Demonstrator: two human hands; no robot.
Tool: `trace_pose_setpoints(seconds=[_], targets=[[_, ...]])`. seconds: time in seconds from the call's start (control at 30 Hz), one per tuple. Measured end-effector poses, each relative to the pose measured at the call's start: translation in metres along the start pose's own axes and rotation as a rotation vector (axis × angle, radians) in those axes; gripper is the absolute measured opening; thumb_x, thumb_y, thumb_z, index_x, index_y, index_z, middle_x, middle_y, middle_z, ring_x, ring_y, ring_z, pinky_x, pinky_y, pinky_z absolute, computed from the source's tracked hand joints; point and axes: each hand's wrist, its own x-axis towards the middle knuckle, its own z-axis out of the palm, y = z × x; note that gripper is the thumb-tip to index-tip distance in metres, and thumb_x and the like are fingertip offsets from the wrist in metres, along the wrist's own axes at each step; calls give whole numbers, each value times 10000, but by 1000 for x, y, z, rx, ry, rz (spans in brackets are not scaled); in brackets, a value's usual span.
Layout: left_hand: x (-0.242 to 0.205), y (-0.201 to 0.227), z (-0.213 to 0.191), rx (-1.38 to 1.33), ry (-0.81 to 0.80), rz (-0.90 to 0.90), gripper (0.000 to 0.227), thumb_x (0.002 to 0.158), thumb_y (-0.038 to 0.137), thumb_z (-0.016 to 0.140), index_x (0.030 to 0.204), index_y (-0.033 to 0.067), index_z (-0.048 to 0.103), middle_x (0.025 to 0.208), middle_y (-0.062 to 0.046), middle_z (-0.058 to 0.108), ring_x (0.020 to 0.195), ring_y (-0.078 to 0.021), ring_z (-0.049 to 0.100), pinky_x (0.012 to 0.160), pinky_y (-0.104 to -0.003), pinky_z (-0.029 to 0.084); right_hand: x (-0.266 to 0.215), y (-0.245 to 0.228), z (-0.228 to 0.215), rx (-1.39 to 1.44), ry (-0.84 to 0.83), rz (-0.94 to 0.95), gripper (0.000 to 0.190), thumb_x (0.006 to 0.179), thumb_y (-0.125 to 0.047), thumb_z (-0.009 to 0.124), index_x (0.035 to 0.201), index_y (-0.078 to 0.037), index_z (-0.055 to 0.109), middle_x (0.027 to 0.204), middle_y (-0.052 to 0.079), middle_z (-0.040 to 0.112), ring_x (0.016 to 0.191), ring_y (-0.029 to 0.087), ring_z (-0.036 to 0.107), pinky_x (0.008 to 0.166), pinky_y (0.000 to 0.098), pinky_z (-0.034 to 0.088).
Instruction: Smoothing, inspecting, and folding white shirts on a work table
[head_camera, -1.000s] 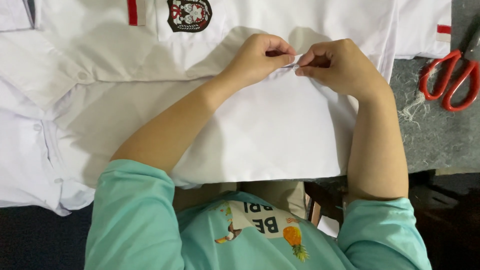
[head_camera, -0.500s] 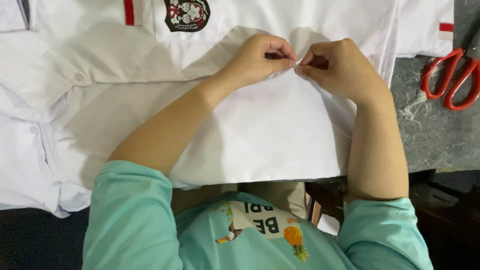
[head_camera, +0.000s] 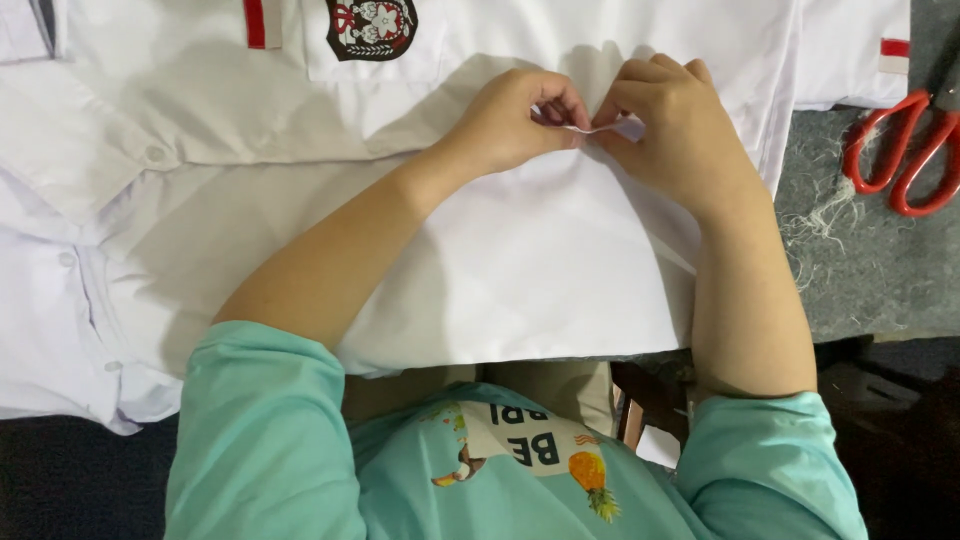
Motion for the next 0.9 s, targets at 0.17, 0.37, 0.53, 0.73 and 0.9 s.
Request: trace_pose_setpoints(seconds=[0.17,0.37,0.53,0.73,0.9], targets=[[-1,3,1,2,48,-37,162,820,94,855,842,196,731,805,75,717,742,-38,648,686,-181,524,2,-6,-7,89,-36,50,222,902,-66,856,815,-62,652,895,42,649,856,237,553,830,420,348],[1,1,-1,9,38,-40,66,804,136,863,815,183,817,745,61,775,685,-16,660,645,-171,509,0,-2,-3,28,-40,53,192,913,-88,839,811,-103,677,839,4,646,826,220,570,836,396,340],[0,2,-2,-14,13,-63,70,797,161,893,825,176,831,754,52,785,706,-14,685,662,-162,535,-1,0,-1,8,-60,67,135,919,-100,839,852,-115,723,815,2,644,801,209,570,866,387,341],[1,1,-2,7,30,-88,71,803,169,884,797,186,816,767,75,785,689,-10,653,651,-172,507,0,0,-5,18,-84,76,167,930,-120,845,855,-103,697,823,-1,662,826,209,607,881,388,343],[0,5,-4,-21,-6,-75,51,813,154,882,821,166,833,766,56,797,701,0,677,639,-153,513,0,-5,-6,56,-76,60,189,946,-38,797,827,-80,657,820,12,649,812,224,576,848,383,354]])
